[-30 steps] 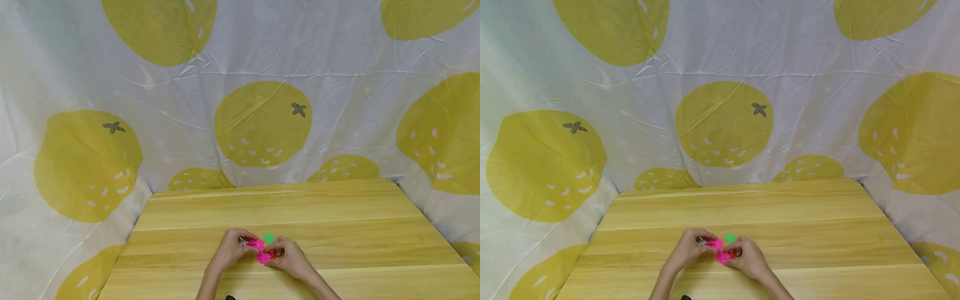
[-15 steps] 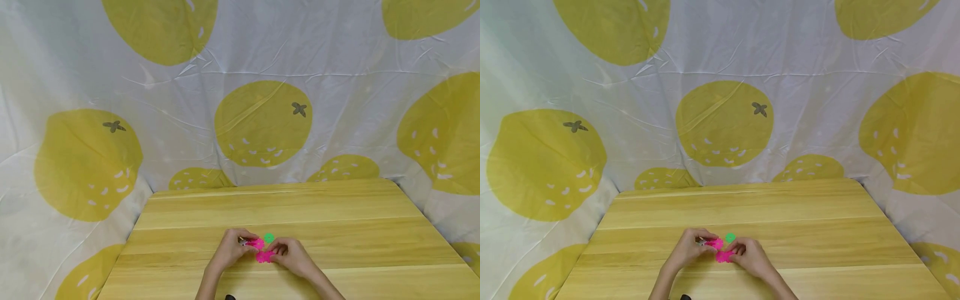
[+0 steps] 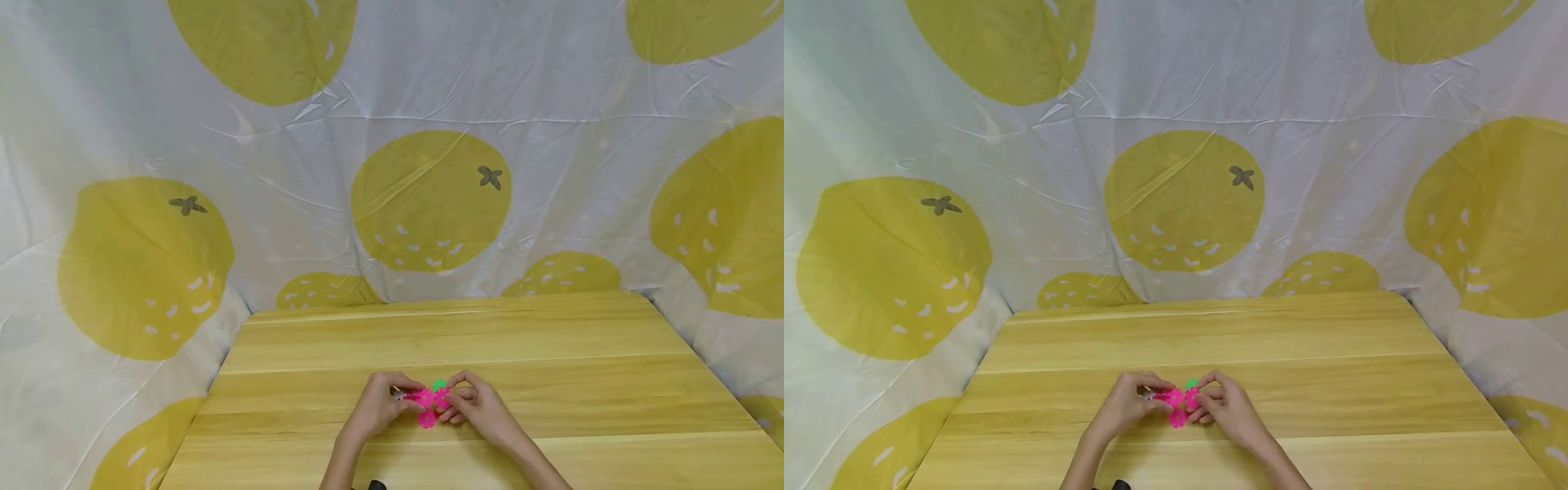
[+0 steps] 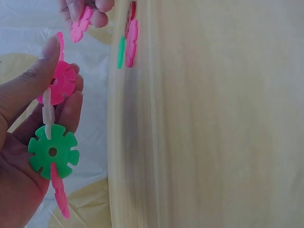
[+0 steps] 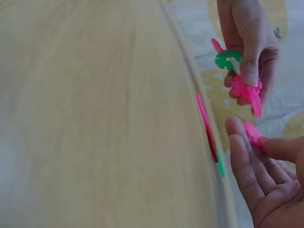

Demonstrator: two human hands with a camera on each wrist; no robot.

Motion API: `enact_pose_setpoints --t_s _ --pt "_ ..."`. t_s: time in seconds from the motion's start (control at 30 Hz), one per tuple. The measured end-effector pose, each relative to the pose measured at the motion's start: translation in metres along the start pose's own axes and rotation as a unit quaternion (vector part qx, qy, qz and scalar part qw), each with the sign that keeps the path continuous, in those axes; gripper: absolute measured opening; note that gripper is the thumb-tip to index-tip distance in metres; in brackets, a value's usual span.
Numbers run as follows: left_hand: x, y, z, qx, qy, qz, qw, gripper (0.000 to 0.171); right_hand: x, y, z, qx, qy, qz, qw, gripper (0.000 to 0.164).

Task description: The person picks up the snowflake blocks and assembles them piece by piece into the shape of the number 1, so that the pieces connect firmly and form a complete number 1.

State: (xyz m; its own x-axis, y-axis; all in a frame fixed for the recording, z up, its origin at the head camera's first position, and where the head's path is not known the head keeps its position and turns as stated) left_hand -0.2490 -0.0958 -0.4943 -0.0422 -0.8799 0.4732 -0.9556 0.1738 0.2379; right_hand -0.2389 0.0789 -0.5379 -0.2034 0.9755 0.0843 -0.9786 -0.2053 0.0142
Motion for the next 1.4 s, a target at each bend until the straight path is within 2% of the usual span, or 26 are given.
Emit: enact_pose_setpoints --t_s 0.13,0.33,0.7,0.87,1.17,1.4 --pt "0.0 0.0 0.0 0.002 0.006 -0.001 1.0 0.019 0.005 0.001 0.005 0.016 0.009 -0.007 1.0 0.033" --pt "-0.001 -0.001 -0.001 0.017 0.001 0.006 0.9998 0.019 0.007 0.002 0.01 0.03 0.018 -0.017 0.999 0.034" --pt "-0.002 -0.001 -0.003 0.014 -0.015 0.009 0.9998 0.018 0.008 0.001 0.014 0.055 0.023 -0.016 0.998 0.035" --pt "-0.003 0.0 -0.005 0.008 -0.028 0.007 0.9996 0.018 0.009 0.0 0.017 0.069 0.016 -0.021 0.997 0.034" --pt "-0.001 0.0 -0.007 0.011 -0.04 -0.006 0.9991 0.02 0.013 -0.002 0.023 0.109 -0.005 -0.06 0.992 0.031" --pt "-0.001 0.0 -0.007 0.012 -0.05 -0.006 0.9987 0.021 0.013 -0.003 0.026 0.122 0.007 -0.067 0.99 0.027"
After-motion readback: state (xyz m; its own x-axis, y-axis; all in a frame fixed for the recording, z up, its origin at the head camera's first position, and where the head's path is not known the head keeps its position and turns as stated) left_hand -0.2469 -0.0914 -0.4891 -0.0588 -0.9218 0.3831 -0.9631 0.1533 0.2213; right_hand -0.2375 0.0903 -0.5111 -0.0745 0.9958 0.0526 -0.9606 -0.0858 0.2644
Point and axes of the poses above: each hand's wrist, its own y-axis towards the middle knuckle, its own x-axis out of the back of the hand, z = x × y, the point moved 8 cm from there along y, towards the middle knuckle, and after that the axes turned 14 degrees about -z, right-handed, at the moved point
